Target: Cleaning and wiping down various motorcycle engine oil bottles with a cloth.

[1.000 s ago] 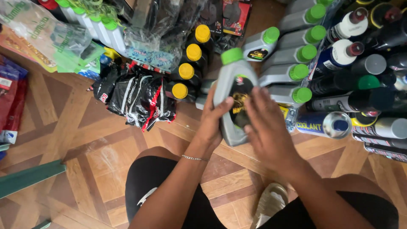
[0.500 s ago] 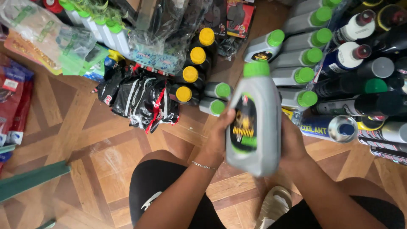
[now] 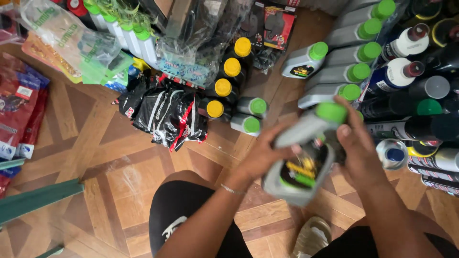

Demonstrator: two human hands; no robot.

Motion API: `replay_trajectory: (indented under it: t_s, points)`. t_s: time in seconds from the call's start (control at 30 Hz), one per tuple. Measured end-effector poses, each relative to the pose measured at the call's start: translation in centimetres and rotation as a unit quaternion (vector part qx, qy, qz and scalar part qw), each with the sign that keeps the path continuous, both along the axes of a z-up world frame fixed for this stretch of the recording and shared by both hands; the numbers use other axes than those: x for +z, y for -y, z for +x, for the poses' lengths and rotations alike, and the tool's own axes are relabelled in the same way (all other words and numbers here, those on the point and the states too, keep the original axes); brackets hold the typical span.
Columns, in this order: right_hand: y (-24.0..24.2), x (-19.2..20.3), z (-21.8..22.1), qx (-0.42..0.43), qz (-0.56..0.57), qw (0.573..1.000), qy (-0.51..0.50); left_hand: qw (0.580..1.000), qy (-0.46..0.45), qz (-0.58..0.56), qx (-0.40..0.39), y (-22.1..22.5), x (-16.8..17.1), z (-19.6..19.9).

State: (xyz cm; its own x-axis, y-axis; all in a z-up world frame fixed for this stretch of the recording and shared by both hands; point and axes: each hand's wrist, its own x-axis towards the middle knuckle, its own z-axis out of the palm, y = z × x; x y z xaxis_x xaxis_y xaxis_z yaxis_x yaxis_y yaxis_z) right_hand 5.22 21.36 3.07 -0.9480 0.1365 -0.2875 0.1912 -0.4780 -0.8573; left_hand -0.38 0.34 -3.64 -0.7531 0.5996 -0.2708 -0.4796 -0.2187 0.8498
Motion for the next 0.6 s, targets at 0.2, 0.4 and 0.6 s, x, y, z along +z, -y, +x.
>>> replay_trajectory:
  t_s: [0.2,0.4,0.6]
  points:
    - [-3.5,0.6,0.0,0.121,0.437,0.891,-0.007,0.983,-0.147,-0.027,-0.106,0.3,3.4,1.1]
    - [-5.0,-0.3,0.0,0.187,0.401,0.883,0.154,0.970,-0.204,-0.084,-0.106,1.8,4.1,0.4]
    - [-0.6,2.0,-1.5,0.150,0.507,0.848,-0.029,0.917,-0.341,-0.208,0.021,1.3,4.2,1.5]
